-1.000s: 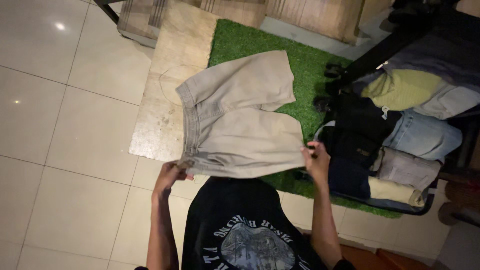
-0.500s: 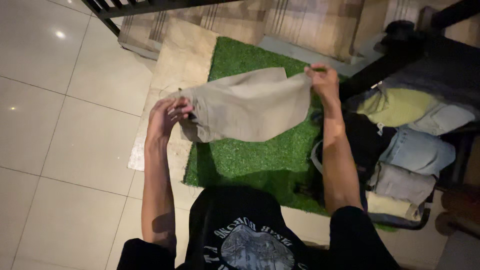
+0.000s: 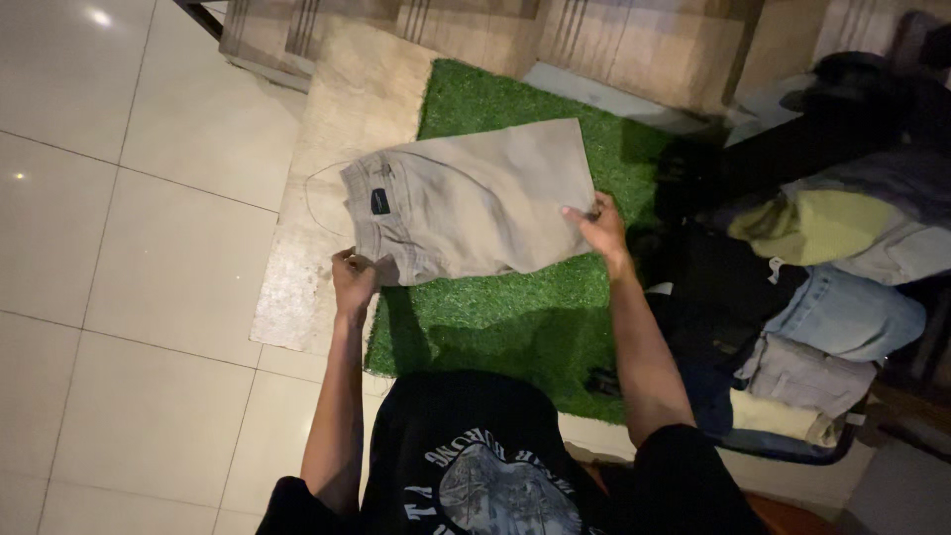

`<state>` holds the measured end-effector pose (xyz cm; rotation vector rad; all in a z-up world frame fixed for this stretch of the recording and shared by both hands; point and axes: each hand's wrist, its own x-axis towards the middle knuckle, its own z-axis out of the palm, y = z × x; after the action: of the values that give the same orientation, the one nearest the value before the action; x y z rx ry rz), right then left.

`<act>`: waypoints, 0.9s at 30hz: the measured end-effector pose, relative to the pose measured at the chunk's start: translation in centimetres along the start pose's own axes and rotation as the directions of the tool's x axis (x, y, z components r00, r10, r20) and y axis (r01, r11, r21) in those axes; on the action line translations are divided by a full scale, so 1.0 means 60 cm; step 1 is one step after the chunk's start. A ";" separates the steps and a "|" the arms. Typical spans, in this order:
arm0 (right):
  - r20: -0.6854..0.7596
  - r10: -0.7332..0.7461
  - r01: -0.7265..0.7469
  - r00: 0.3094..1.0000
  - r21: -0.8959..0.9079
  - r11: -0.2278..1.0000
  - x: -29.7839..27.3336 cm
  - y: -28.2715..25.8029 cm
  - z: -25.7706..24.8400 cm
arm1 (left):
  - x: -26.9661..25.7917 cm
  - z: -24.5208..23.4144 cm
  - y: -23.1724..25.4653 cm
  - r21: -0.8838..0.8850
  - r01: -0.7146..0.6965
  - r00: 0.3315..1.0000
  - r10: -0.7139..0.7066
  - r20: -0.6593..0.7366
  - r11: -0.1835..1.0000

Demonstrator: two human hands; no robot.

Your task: The person picks up several garments, folds them by hand into rectangular shapes or rolls them into cylinders, and places them into organized compartments within an open suitcase.

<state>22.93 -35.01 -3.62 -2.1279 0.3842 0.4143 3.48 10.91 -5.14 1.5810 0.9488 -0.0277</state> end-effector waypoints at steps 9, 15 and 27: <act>-0.066 0.086 -0.080 0.994 0.081 0.993 -0.045 0.018 -0.005 | -0.009 0.008 0.096 -0.123 0.087 0.985 -0.066 0.162 0.989; -0.317 -0.143 0.202 0.938 0.165 0.965 -0.219 0.089 -0.040 | -0.059 -0.024 0.116 -0.112 -0.025 0.936 0.063 0.345 0.993; -0.402 0.161 -0.263 0.901 -0.212 0.941 -0.456 0.108 0.009 | -0.187 0.026 0.078 0.645 -0.478 0.778 0.628 -0.003 0.596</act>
<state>-4.37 -34.93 3.12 -2.4381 0.8338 0.1770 -0.52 3.77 4.03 2.5051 0.5817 0.3362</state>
